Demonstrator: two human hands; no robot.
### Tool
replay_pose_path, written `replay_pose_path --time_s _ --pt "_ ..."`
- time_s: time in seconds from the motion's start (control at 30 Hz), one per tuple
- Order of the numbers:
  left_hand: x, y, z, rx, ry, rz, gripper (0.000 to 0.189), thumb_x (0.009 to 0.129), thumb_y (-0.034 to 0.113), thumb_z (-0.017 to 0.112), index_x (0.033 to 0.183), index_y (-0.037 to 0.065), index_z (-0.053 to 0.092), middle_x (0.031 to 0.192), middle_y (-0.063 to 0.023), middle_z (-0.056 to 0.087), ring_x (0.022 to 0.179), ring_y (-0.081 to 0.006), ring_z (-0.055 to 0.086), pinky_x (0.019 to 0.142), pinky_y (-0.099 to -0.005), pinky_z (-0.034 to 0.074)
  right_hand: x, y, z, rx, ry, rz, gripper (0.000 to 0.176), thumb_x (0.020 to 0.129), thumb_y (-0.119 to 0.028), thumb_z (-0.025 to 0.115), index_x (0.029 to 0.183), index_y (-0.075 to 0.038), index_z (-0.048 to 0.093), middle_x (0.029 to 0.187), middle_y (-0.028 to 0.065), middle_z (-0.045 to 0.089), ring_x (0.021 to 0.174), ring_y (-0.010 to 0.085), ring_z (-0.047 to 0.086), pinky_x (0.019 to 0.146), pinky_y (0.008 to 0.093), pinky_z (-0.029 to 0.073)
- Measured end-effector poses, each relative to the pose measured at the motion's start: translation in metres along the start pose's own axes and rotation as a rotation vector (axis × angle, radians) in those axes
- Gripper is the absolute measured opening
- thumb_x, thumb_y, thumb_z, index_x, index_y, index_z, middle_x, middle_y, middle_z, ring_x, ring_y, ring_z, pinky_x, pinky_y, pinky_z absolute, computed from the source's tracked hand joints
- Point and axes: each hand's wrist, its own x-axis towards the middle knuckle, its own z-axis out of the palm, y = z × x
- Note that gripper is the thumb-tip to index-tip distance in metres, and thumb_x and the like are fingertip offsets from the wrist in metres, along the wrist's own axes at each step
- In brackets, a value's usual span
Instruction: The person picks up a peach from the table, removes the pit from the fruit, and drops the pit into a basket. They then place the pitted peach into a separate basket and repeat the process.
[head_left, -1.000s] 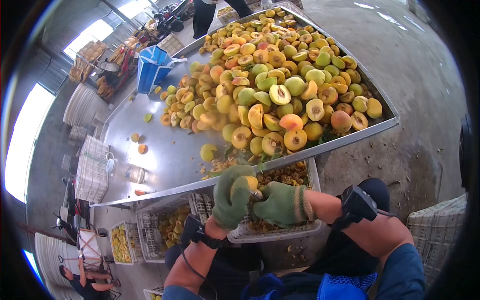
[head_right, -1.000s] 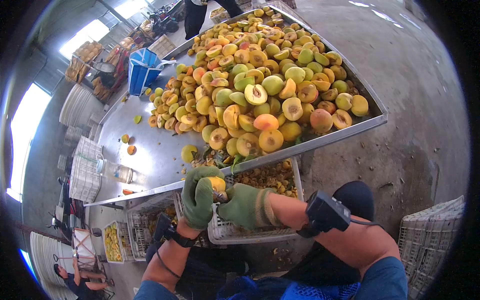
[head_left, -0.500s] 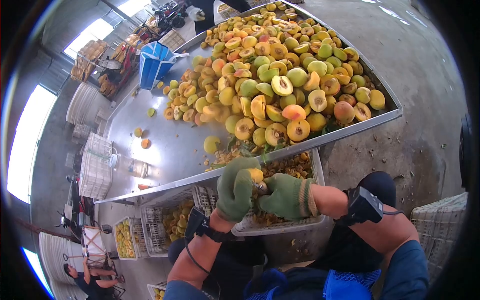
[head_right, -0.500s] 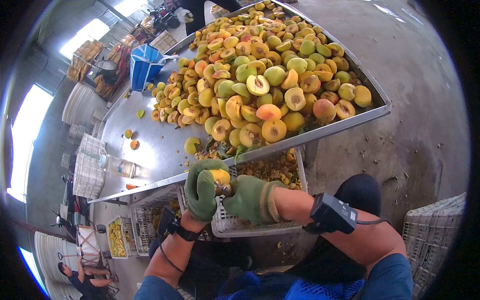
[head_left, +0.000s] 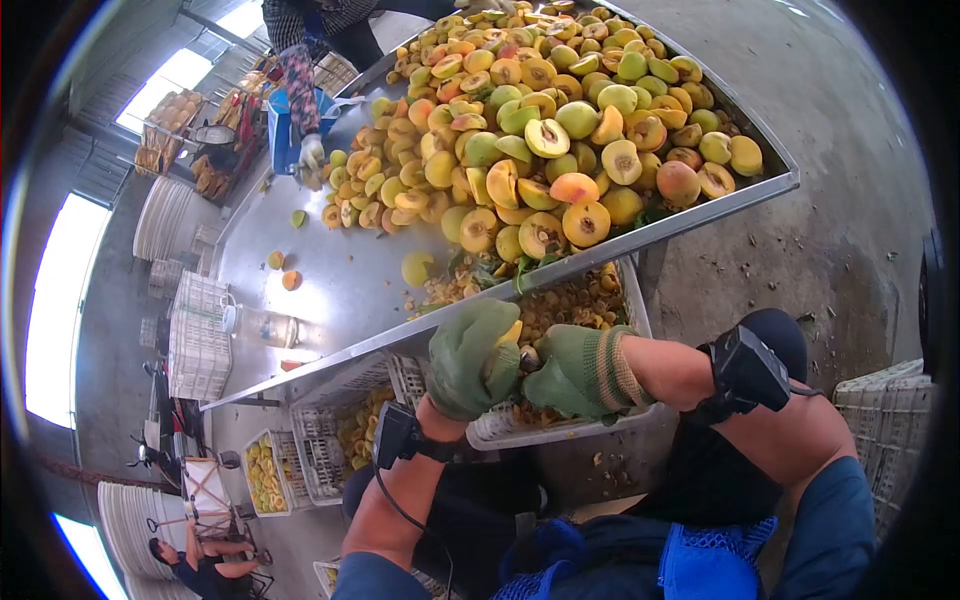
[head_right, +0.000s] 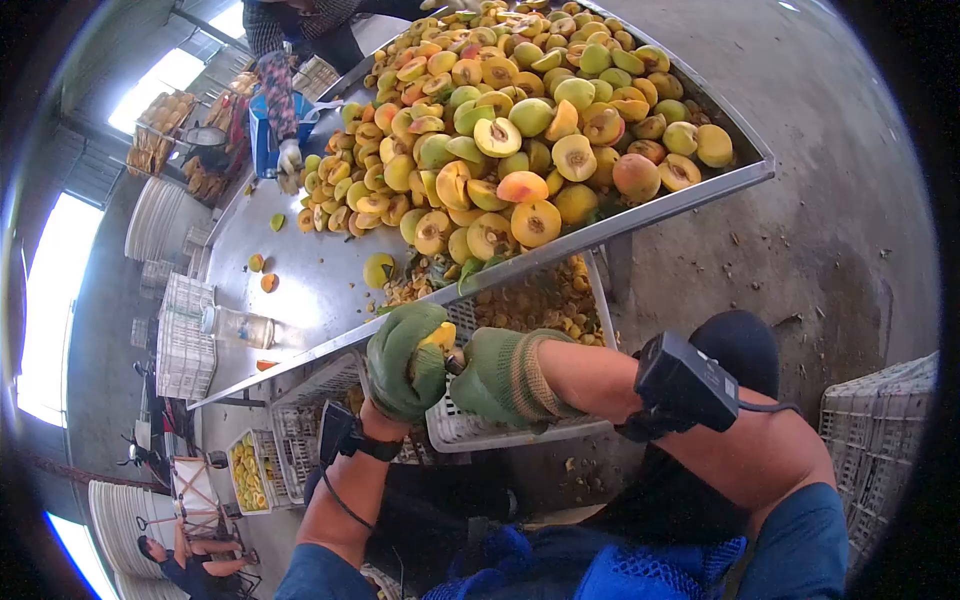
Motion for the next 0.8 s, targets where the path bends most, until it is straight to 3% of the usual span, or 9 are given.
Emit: replay_pose_path --time_s 0.17,0.27,0.47,0.57,0.77,0.8 --pt "0.003 0.009 -0.006 0.060 -0.078 0.045 0.036 0.081 0.018 0.073 0.114 0.003 0.067 0.105 -0.0163 0.069 0.089 -0.0370 0.068 0.077 -0.0446 0.056 0.002 0.015 0.001 -0.197 -0.053 -0.111 0.023 0.087 -0.023 0.065 0.091 -0.001 0.072 0.071 0.0080 0.065 0.056 0.0222 0.062 0.047 0.0371 0.049" --pt "0.005 0.019 -0.004 0.060 -0.058 0.098 0.038 0.080 0.019 0.074 0.114 0.003 0.067 0.105 -0.0167 0.069 0.088 -0.0364 0.069 0.077 -0.0444 0.056 -0.022 0.000 0.001 -0.164 -0.057 0.071 0.024 0.088 -0.024 0.065 0.090 -0.001 0.070 0.070 0.0085 0.064 0.055 0.0225 0.061 0.045 0.0377 0.049" --pt "0.010 0.038 -0.006 0.104 -0.097 0.080 0.038 0.079 0.022 0.076 0.111 0.003 0.067 0.099 -0.0148 0.068 0.082 -0.0348 0.067 0.070 -0.0421 0.054 -0.033 0.014 0.002 -0.142 -0.058 -0.002 0.027 0.089 -0.028 0.064 0.091 -0.002 0.068 0.070 0.0080 0.063 0.054 0.0223 0.062 0.044 0.0355 0.052" --pt "0.016 0.045 -0.015 0.058 -0.287 0.090 0.034 0.086 0.024 0.071 0.113 0.004 0.065 0.101 -0.0159 0.071 0.084 -0.0370 0.069 0.073 -0.0438 0.055 -0.026 0.020 0.003 -0.165 -0.087 0.112 0.028 0.089 -0.030 0.064 0.091 -0.003 0.068 0.070 0.0075 0.063 0.053 0.0219 0.064 0.044 0.0354 0.053" --pt "0.019 0.048 -0.016 0.005 -0.425 0.028 0.036 0.083 0.026 0.071 0.110 0.003 0.065 0.087 -0.0142 0.063 0.075 -0.0377 0.062 0.066 -0.0436 0.051 -0.019 0.028 0.008 -0.219 -0.064 0.168 0.031 0.090 -0.034 0.063 0.088 -0.004 0.066 0.071 0.0063 0.065 0.053 0.0200 0.064 0.044 0.0341 0.053" --pt "0.020 0.047 -0.017 -0.028 -0.463 -0.039 0.037 0.087 0.029 0.069 0.112 0.002 0.066 0.092 -0.0149 0.066 0.080 -0.0358 0.065 0.071 -0.0422 0.053 -0.019 0.027 0.008 -0.225 -0.070 0.162 0.031 0.089 -0.034 0.063 0.087 -0.004 0.066 0.071 0.0059 0.064 0.053 0.0196 0.064 0.044 0.0339 0.053"
